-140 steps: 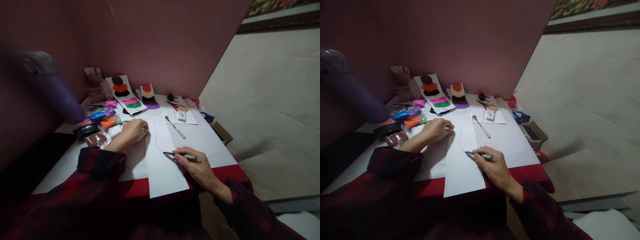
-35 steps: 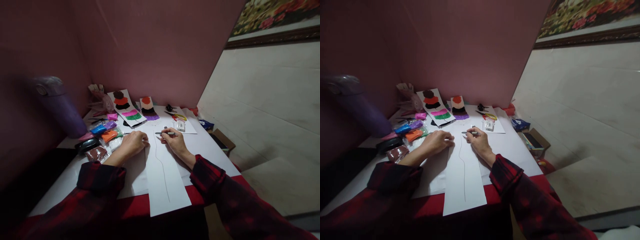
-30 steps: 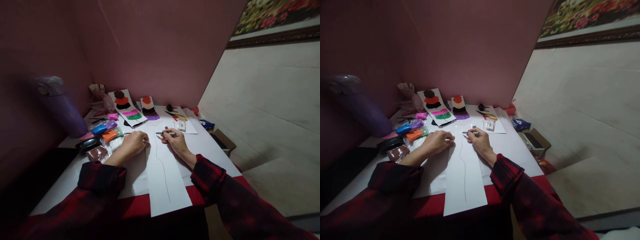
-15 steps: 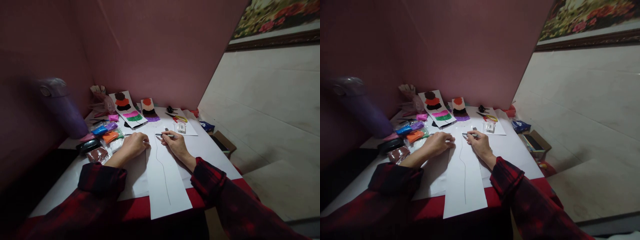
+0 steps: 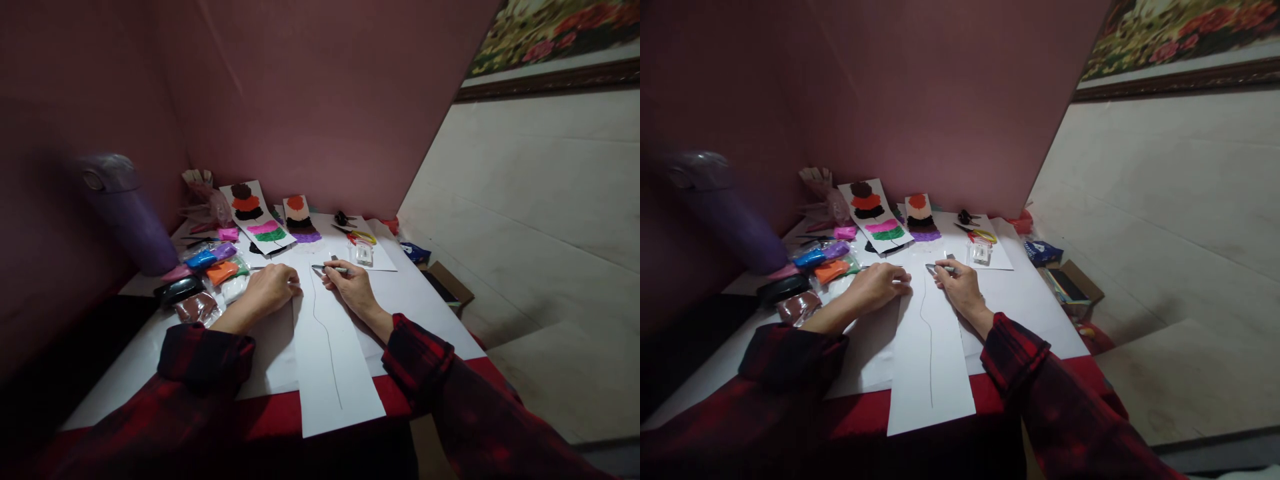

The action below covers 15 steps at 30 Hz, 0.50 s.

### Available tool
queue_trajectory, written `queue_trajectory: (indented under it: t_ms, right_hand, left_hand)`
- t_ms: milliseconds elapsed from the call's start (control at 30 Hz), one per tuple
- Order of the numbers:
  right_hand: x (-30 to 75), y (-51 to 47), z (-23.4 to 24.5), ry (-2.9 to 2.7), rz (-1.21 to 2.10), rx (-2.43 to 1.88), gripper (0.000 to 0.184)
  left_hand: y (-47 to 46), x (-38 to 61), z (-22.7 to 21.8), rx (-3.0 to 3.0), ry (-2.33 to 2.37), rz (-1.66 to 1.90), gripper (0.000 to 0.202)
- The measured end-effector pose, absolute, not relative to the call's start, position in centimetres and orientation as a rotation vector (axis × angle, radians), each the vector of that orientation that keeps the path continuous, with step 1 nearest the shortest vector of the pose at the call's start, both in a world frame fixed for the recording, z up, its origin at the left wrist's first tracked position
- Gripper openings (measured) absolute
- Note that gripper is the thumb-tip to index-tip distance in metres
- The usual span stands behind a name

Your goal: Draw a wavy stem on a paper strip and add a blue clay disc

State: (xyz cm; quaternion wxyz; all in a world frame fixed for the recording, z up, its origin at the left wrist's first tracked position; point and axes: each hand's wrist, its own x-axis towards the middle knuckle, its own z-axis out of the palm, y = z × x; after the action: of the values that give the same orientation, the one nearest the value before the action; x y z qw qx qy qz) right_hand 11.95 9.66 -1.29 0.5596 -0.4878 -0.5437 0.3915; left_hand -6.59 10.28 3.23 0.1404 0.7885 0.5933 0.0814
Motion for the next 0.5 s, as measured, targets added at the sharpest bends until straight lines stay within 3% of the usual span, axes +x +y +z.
queue_trajectory:
  t_ms: [500]
  right_hand:
    - [11.88,9.94,-1.45,-1.285,0.925,-1.170,0.029]
  left_hand:
    - [10.25,-6.65,3.20,2.299,1.706,0.238,0.024]
